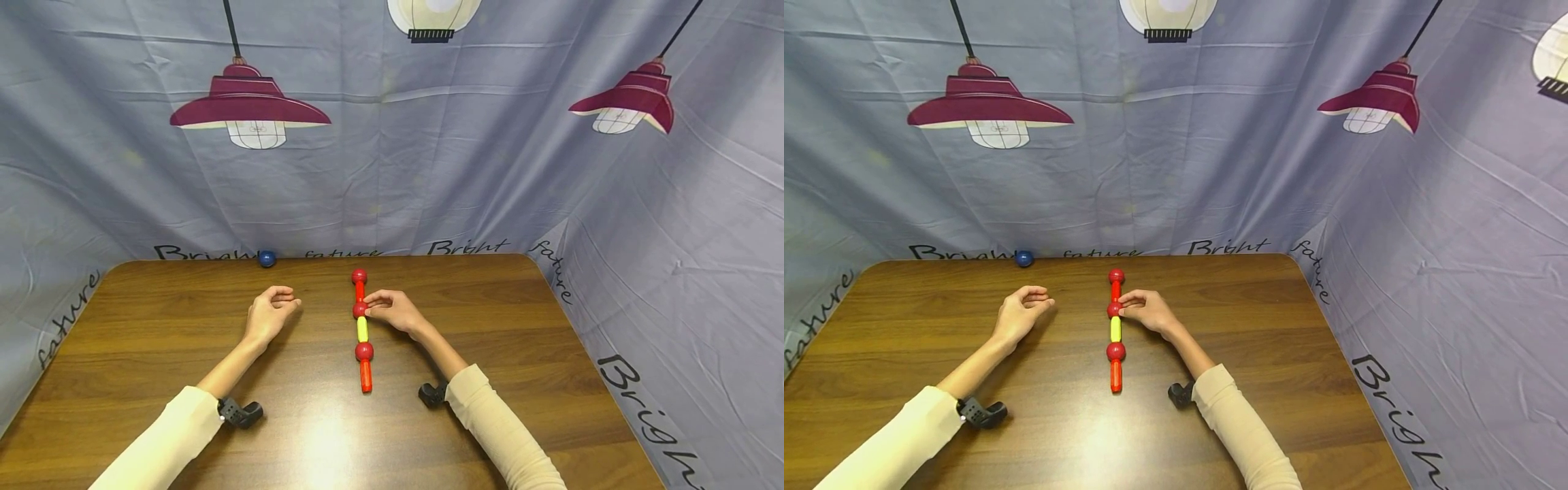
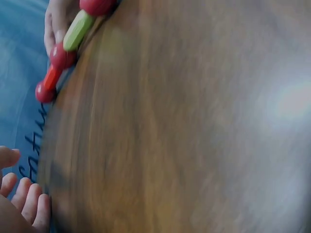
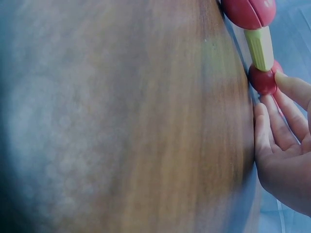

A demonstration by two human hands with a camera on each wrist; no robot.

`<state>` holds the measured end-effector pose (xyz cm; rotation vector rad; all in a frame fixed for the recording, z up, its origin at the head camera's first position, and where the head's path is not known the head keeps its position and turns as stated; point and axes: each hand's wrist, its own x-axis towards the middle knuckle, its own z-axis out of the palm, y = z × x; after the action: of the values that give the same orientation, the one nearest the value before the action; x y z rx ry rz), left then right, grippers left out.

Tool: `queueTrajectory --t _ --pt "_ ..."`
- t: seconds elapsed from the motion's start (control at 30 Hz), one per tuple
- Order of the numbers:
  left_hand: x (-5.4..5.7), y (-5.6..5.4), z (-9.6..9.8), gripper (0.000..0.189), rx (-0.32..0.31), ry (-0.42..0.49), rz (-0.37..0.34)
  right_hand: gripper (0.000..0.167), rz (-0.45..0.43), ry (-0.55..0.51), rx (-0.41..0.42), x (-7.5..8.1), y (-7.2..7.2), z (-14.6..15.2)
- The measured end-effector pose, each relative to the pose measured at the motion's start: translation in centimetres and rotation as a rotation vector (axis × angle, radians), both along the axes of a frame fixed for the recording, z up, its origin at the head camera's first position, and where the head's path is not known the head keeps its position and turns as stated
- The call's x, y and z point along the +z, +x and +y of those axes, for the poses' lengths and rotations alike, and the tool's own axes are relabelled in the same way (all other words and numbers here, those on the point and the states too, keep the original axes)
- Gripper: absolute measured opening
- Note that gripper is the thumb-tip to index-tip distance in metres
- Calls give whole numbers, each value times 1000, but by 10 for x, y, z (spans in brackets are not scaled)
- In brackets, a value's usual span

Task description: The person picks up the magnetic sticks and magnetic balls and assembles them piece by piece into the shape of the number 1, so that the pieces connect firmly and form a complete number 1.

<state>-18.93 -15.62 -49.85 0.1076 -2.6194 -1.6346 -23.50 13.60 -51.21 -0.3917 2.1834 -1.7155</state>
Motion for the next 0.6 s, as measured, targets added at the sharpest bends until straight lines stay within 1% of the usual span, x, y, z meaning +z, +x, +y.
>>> queueTrajectory --t 0.2,0.33,0.6 --pt "-2 -12 -15 43 64 2 30 27 -5 10 -4 2 1 0" --pt "-3 -23 -21 43 116 -21 51 27 -5 7 -3 1 0 0" --pt "-6 -44 -29 46 193 -44 130 30 9 11 19 1 -1 -1"
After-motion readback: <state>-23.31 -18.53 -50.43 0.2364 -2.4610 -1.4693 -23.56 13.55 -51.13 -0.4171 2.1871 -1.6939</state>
